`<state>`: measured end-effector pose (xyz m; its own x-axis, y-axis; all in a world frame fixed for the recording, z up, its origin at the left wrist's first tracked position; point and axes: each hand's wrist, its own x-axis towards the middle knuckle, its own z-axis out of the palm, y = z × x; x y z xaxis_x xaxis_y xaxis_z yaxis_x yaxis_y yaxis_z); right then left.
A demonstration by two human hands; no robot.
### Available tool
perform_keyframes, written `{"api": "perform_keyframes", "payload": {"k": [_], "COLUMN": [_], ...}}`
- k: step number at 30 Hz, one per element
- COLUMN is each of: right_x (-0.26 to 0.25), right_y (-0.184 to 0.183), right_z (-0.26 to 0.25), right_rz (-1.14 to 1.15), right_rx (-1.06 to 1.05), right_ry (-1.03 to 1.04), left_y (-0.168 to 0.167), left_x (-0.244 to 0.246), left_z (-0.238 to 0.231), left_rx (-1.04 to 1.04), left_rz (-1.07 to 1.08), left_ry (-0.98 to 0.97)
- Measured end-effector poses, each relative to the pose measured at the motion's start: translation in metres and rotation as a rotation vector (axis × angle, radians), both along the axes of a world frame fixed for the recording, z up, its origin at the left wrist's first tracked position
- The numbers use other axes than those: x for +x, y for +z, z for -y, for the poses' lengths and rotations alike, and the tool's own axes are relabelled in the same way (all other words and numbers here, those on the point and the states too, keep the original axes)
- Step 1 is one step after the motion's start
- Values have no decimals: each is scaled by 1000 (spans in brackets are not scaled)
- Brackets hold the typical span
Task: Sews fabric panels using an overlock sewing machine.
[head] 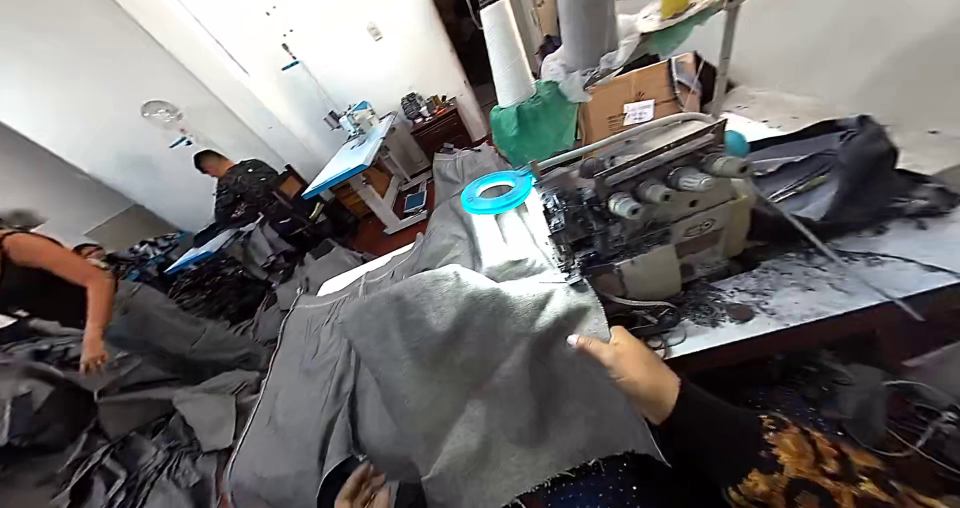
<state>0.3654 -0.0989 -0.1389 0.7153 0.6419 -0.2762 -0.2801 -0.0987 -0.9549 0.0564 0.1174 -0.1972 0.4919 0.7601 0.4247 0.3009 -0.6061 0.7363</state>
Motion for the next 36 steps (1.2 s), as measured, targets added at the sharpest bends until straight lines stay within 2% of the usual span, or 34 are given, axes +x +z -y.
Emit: {"api": "perform_keyframes", "payload": {"k": [2,4,6,8,11,14,16,20,28,33,36], "right_x": [-6,-15,-27,-38,-43,-38,-33,-34,-22,-4,-7], "right_y": [-1,-7,-20,-31,-33,-33,-35,-28,-31,-34,-44], "right_z": [6,20,32,38,34,27,21,17,-9,-25,-21], "right_rz": [162,409,595,680,759,857,852,581,353,330,481], "right_rx": [-87,-82,-48,-38,2,26,51,138,375,393,389], "right_ry": [38,64,41,4,-84,-158,-178,-149,-242,-236,-230], "left_y": [27,43,57,70,88,100,111,141,192,220,215], "left_x": [50,88,109,111,105,101,103,115,169,204,213], "left_z": [1,0,-1,-3,-7,-7,-7,-13,-41,-55,-63], "left_rx": [-233,-317,-357,-382,-421,-448,-450,-400,-296,-267,-285], "left_rz": [26,-54,-43,40,173,205,178,130,140,133,125], "left_ry": [-10,29,160,198,109,95,113,120,84,104,103]}}
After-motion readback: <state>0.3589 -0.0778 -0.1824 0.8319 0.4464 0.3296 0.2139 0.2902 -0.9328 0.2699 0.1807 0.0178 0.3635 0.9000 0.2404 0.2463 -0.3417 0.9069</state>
